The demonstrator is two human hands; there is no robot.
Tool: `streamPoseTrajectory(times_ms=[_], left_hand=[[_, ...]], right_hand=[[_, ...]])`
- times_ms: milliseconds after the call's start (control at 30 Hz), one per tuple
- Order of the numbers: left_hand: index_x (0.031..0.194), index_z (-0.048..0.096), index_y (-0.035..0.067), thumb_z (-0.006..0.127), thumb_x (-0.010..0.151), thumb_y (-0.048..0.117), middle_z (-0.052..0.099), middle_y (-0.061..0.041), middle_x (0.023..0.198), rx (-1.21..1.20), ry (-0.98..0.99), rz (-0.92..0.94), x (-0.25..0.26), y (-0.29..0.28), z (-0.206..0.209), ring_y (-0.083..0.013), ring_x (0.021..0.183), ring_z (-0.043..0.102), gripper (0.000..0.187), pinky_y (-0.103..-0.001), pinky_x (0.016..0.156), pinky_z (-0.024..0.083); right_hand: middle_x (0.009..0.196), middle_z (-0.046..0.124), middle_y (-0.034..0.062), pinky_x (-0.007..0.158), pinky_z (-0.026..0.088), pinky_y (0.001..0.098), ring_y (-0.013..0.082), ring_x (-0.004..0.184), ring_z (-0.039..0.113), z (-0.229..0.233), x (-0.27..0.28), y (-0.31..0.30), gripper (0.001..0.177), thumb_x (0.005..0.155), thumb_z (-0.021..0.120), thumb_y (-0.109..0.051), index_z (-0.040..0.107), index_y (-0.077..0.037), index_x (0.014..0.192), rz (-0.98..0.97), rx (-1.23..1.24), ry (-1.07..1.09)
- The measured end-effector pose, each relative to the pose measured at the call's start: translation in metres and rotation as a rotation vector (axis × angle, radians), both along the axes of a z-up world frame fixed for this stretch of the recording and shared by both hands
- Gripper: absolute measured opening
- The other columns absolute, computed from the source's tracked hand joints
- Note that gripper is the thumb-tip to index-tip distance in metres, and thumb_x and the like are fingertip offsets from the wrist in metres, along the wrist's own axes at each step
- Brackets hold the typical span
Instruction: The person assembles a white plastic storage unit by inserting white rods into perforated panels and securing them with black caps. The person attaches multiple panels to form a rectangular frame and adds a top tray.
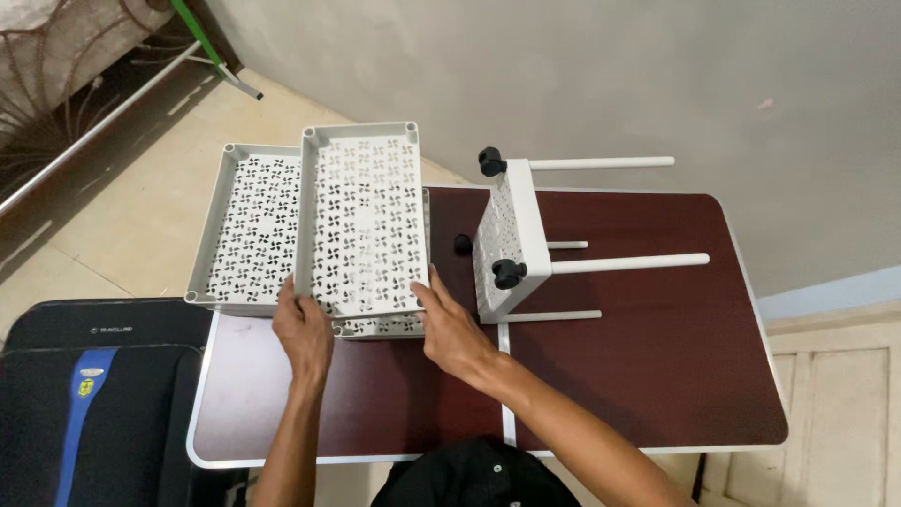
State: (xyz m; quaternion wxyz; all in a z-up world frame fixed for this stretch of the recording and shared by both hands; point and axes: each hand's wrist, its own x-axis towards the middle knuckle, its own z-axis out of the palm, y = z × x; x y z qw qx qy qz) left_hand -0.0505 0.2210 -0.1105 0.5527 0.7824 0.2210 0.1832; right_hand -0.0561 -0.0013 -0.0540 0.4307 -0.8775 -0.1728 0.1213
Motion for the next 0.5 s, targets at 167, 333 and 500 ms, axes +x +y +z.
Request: streamPoseTrajectory(times_ms=[167, 333, 500], left_hand=[[0.142, 0.058, -0.009, 0.042, 0.099, 0.001, 0.056, 0.000, 0.076, -0.121, -0.213, -0.040, -0.008, -0.023, 0.073, -0.0035, 0.059, 0.045, 0.046, -0.022, 0.050, 0.036], [0.145, 0.055, -0.009, 0.043, 0.097, -0.002, 0.066, -0.003, 0.089, -0.165, -0.362, -0.094, -0.004, -0.057, 0.137, -0.0020, 0.062, 0.051, 0.050, -0.020, 0.050, 0.040], [0.150, 0.047, -0.008, 0.043, 0.091, -0.004, 0.073, -0.010, 0.106, -0.189, -0.409, -0.171, 0.012, -0.102, 0.161, -0.0031, 0.062, 0.056, 0.060, -0.020, 0.049, 0.045]], right_hand=[[0.160, 0.019, 0.0395, 0.117, 0.036, 0.0533, 0.0521, 0.148, 0.030, 0.044, -0.006, -0.019, 0.068, 0.103, 0.063, -0.027, 0.034, 0.009, 0.153, 0.011, 0.060, -0.316], [0.158, 0.035, 0.0328, 0.117, 0.043, 0.0459, 0.0362, 0.141, 0.047, 0.082, -0.001, -0.028, 0.080, 0.108, 0.047, -0.033, -0.006, 0.003, 0.156, -0.106, 0.577, -0.287], [0.156, 0.046, 0.0280, 0.123, 0.044, 0.0431, 0.0288, 0.144, 0.051, 0.095, 0.010, -0.061, 0.064, 0.114, 0.043, -0.027, 0.017, 0.005, 0.163, -0.265, 0.607, -0.440]])
